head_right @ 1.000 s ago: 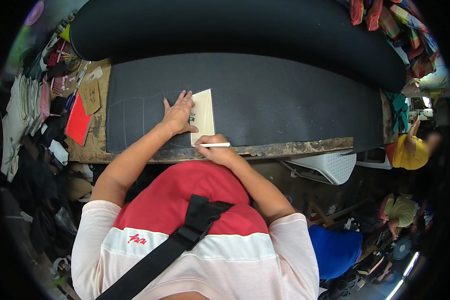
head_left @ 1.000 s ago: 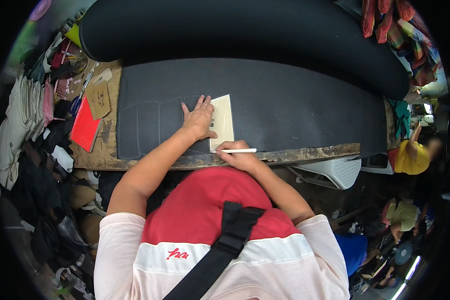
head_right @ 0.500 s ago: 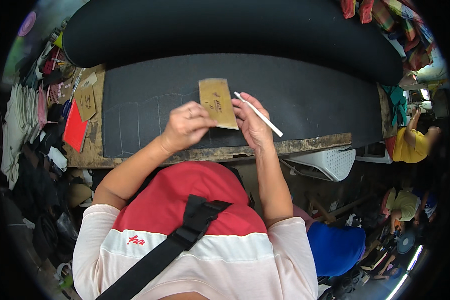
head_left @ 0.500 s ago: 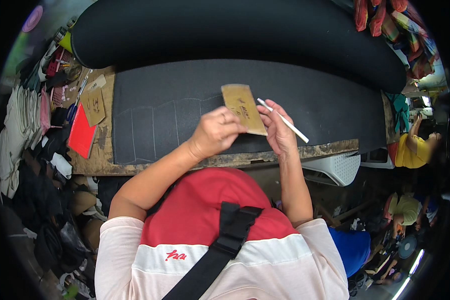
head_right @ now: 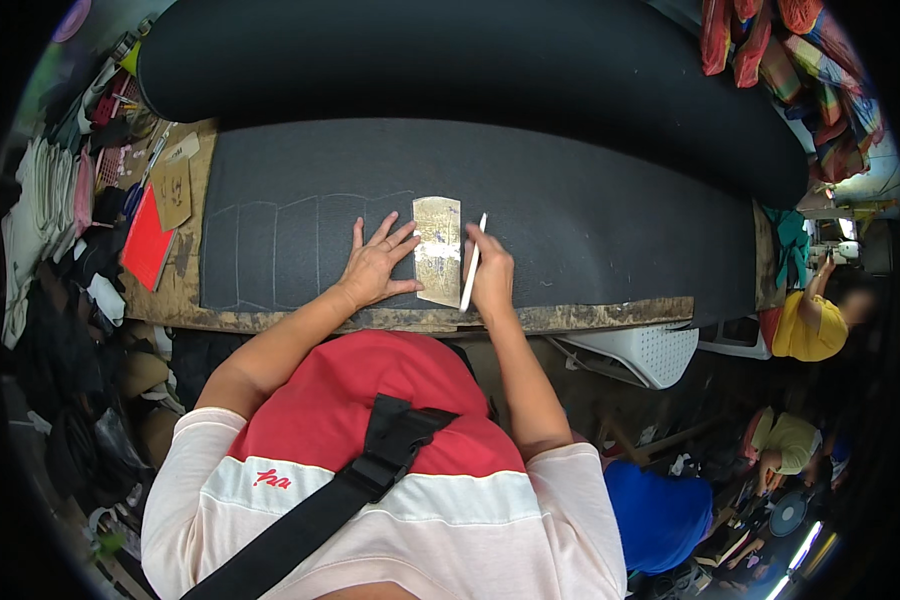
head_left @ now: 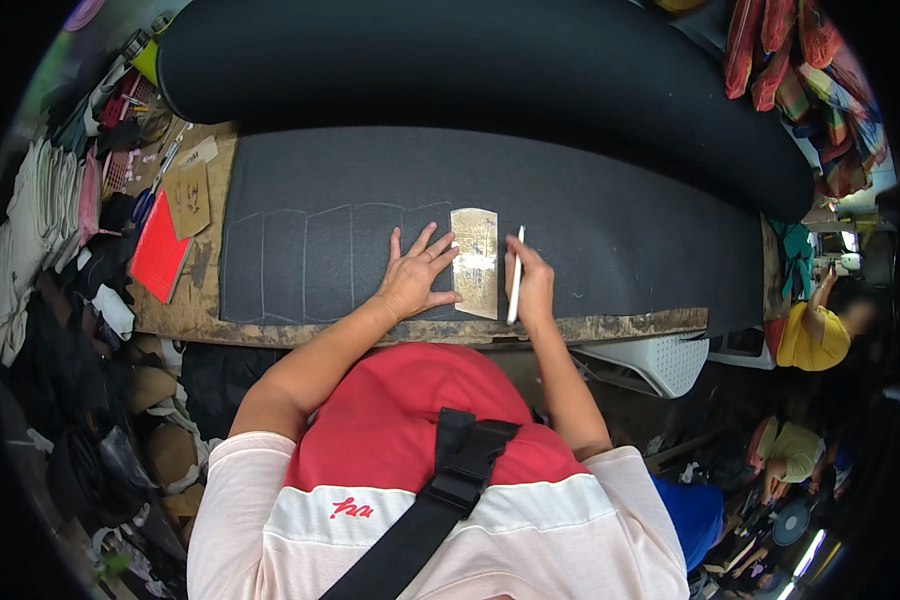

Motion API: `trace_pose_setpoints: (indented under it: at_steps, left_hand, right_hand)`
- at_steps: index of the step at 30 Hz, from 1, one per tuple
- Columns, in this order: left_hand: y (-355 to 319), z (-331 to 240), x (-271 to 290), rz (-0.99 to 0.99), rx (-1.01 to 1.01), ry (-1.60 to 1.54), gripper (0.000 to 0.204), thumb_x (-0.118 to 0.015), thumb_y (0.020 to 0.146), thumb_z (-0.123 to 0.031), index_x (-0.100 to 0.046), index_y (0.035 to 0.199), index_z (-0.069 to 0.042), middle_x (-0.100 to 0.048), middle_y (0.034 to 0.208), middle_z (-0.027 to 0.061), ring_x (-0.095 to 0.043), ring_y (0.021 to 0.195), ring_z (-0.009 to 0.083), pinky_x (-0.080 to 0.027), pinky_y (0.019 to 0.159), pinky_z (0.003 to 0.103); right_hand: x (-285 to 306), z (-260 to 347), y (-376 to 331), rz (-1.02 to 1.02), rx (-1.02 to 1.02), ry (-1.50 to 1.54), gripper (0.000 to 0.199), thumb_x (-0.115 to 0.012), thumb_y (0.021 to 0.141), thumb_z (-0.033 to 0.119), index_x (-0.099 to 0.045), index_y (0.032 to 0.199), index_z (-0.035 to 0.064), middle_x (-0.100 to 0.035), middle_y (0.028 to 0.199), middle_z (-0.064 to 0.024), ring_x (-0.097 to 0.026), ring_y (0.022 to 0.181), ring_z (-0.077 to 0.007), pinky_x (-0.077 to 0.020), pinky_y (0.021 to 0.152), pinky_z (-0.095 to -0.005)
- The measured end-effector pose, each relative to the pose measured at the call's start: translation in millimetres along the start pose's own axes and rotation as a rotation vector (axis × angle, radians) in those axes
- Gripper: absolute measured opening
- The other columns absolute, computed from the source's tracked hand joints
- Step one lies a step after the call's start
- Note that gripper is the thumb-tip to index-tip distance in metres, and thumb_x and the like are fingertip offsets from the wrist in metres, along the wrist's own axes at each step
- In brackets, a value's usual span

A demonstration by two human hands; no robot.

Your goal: The person adjusts the head-mounted camera, then unrolls a black fabric roll on a cluttered workbench. They consult a notebook and paper templates, then use a white chalk-like marker to trace multiple pattern outlines onto the fabric.

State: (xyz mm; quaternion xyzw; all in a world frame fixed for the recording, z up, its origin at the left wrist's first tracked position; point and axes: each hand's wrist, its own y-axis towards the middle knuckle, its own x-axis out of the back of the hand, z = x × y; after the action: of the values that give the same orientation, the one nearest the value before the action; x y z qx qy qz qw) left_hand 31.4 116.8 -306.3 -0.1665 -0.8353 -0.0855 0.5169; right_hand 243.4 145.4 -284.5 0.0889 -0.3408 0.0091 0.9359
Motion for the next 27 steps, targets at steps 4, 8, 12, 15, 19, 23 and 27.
trace_pose_setpoints:
  at_steps: [4,8,12,15,19,23,27]
  left_hand:
    - [0.6,-2.4,4.3,0.042,0.014,0.011,0.08,-0.069,0.069,-0.057,-0.049,0.133,-0.014,-0.038,0.145,0.0021,-0.019,0.141,0.0248,-0.008,0.106,0.068]
    - [0.8,-4.7,6.2,0.055,0.036,-0.012,0.08,-0.07,0.068,-0.056,-0.049,0.133,-0.014,-0.039,0.145,0.0019,-0.019,0.141,0.0246,-0.008,0.106,0.068]
    - [1.8,-5.7,6.7,0.046,0.047,-0.028,0.078,-0.073,0.067,-0.053,-0.051,0.13,-0.014,-0.04,0.144,0.0019,-0.02,0.14,0.025,-0.008,0.106,0.069]
    - [3.0,-8.0,7.0,0.035,0.069,-0.046,0.076,-0.075,0.065,-0.051,-0.053,0.127,-0.013,-0.041,0.142,0.0024,-0.022,0.14,0.0254,-0.009,0.106,0.068]
    - [4.9,-11.6,8.3,0.044,0.098,-0.07,0.074,-0.076,0.064,-0.049,-0.054,0.125,-0.013,-0.041,0.141,0.0025,-0.021,0.139,0.0252,-0.008,0.106,0.068]
    - [5.6,-10.3,9.2,0.044,0.088,-0.078,0.074,-0.075,0.065,-0.048,-0.053,0.126,-0.013,-0.04,0.141,0.0021,-0.02,0.14,0.0249,-0.006,0.107,0.067]
    - [5.2,-8.3,8.2,0.057,0.069,-0.077,0.072,-0.073,0.07,-0.047,-0.05,0.129,-0.013,-0.037,0.143,0.0017,-0.018,0.14,0.0257,-0.004,0.107,0.067]
  right_hand:
    - [-12.7,7.5,54.3,0.051,-0.002,0.148,0.023,-0.061,0.087,0.019,-0.068,0.099,0.0009,-0.067,0.087,-0.0177,-0.066,0.079,-0.0283,-0.0504,0.067,-0.0328]
    - [-36.0,11.6,75.2,0.276,0.013,0.146,0.023,-0.063,0.083,0.02,-0.07,0.095,0.001,-0.069,0.086,-0.0158,-0.067,0.08,-0.026,-0.0515,0.072,-0.0322]
    - [-23.5,-3.7,77.6,0.093,-0.132,0.182,0.02,-0.061,0.079,0.016,-0.069,0.085,-0.0012,-0.069,0.074,-0.0136,-0.067,0.067,-0.0232,-0.0516,0.063,-0.0322]
    - [-16.0,-13.2,74.0,-0.004,-0.09,0.176,0.018,-0.06,0.08,0.015,-0.066,0.082,-0.0026,-0.066,0.07,-0.0158,-0.065,0.063,-0.0254,-0.0501,0.059,-0.0349]
    - [-8.3,-6.7,36.7,0.004,0.084,-0.03,0.017,-0.06,0.083,0.013,-0.064,0.081,-0.0029,-0.064,0.074,-0.0218,-0.063,0.068,-0.0372,-0.0501,0.062,-0.0412]
    - [24.3,12.2,-39.6,0.157,0.072,-0.143,0.013,-0.06,0.082,0.012,-0.064,0.08,-0.0008,-0.061,0.073,-0.0232,-0.061,0.07,-0.0404,-0.05,0.064,-0.0449]
    - [40.5,28.2,-79.5,0.301,-0.015,-0.061,0.013,-0.062,0.079,0.01,-0.067,0.083,-0.0004,-0.066,0.079,-0.0193,-0.064,0.072,-0.0356,-0.0516,0.067,-0.0398]
